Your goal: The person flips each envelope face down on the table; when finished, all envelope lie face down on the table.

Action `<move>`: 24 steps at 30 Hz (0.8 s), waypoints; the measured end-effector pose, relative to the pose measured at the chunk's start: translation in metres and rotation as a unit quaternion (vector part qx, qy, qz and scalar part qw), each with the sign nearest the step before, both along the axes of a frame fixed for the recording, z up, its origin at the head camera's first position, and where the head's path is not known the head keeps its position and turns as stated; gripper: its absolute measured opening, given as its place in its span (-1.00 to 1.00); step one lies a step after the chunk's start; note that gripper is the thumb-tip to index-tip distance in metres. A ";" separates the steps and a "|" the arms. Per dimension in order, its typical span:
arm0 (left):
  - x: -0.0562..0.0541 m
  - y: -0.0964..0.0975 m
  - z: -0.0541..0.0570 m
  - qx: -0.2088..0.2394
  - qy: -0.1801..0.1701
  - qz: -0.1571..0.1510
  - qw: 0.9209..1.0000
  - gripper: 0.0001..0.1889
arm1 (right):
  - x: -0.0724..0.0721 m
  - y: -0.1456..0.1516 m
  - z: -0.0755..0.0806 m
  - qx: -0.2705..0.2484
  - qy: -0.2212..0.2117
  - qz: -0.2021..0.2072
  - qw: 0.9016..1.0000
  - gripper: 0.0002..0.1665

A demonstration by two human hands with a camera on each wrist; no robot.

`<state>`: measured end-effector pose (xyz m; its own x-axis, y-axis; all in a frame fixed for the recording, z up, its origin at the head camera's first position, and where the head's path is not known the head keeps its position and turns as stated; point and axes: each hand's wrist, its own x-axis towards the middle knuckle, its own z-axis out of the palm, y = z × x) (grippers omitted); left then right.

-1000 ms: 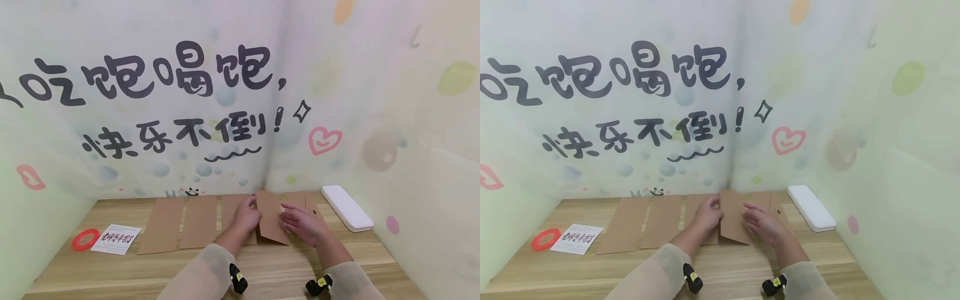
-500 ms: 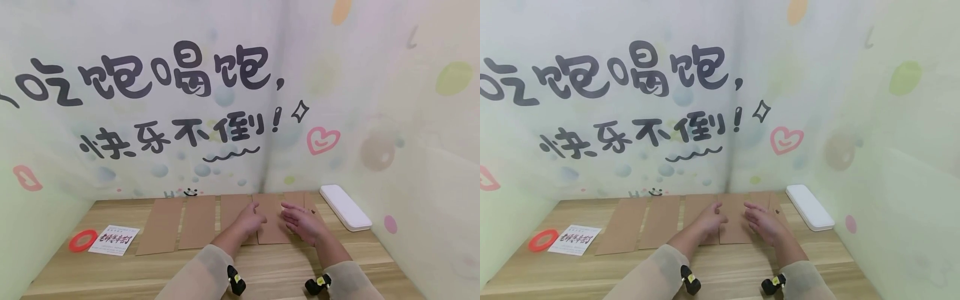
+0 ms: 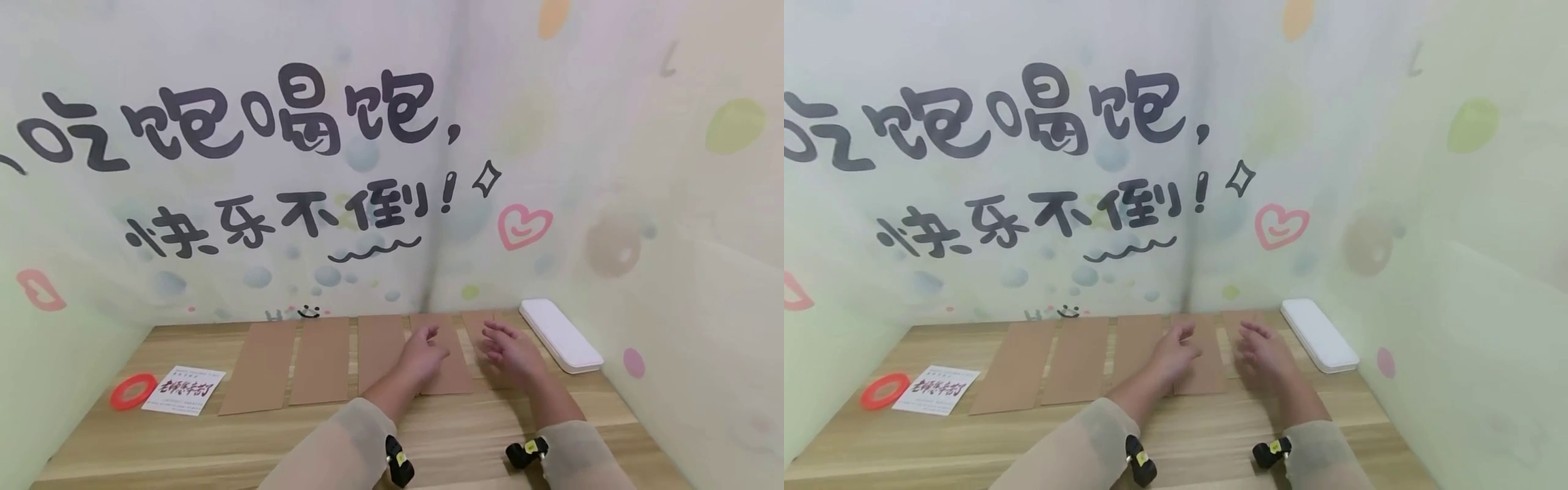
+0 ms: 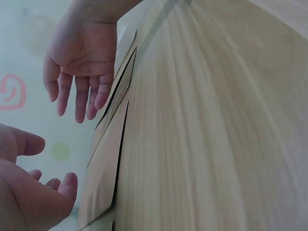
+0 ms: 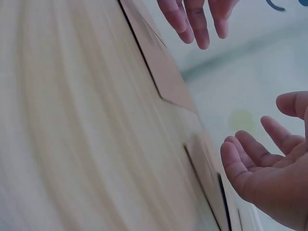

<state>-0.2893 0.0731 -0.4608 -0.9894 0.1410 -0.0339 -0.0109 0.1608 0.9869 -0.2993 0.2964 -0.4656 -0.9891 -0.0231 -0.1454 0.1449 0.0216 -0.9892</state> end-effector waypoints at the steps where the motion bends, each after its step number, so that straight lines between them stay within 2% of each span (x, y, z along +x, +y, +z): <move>1: 0.000 0.005 0.000 0.010 -0.002 -0.004 1.000 -0.36 | -0.001 0.004 0.001 0.004 0.001 -0.006 1.000 -0.42; 5: -0.001 0.025 0.001 0.034 -0.014 -0.016 0.999 -0.35 | -0.001 0.021 0.004 0.055 0.010 -0.021 0.998 -0.31; 8: 0.000 0.040 0.001 0.037 -0.024 -0.026 0.999 -0.33 | 0.002 0.035 0.002 0.114 0.015 -0.042 0.992 -0.28; 11: 0.002 0.053 0.002 0.024 -0.035 -0.026 0.999 -0.33 | 0.005 0.048 0.002 0.149 0.016 -0.051 0.987 -0.27; 14: 0.003 0.064 0.001 0.008 -0.041 -0.021 0.999 -0.34 | 0.008 0.058 0.001 0.156 0.009 -0.054 0.986 -0.25; 20: 0.005 0.071 0.003 -0.010 -0.044 -0.028 0.999 -0.33 | 0.010 0.068 0.000 0.177 -0.012 -0.053 0.983 -0.23; 24: 0.005 0.072 0.005 -0.005 -0.046 -0.036 0.998 -0.32 | 0.010 0.068 0.001 0.210 -0.023 -0.033 0.977 -0.23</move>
<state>-0.2843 0.1451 -0.4560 -0.9692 0.2109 -0.1270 -0.0904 0.1752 0.9804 -0.2892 0.3643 -0.4650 -0.9785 0.1113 -0.1734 0.2043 0.4137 -0.8872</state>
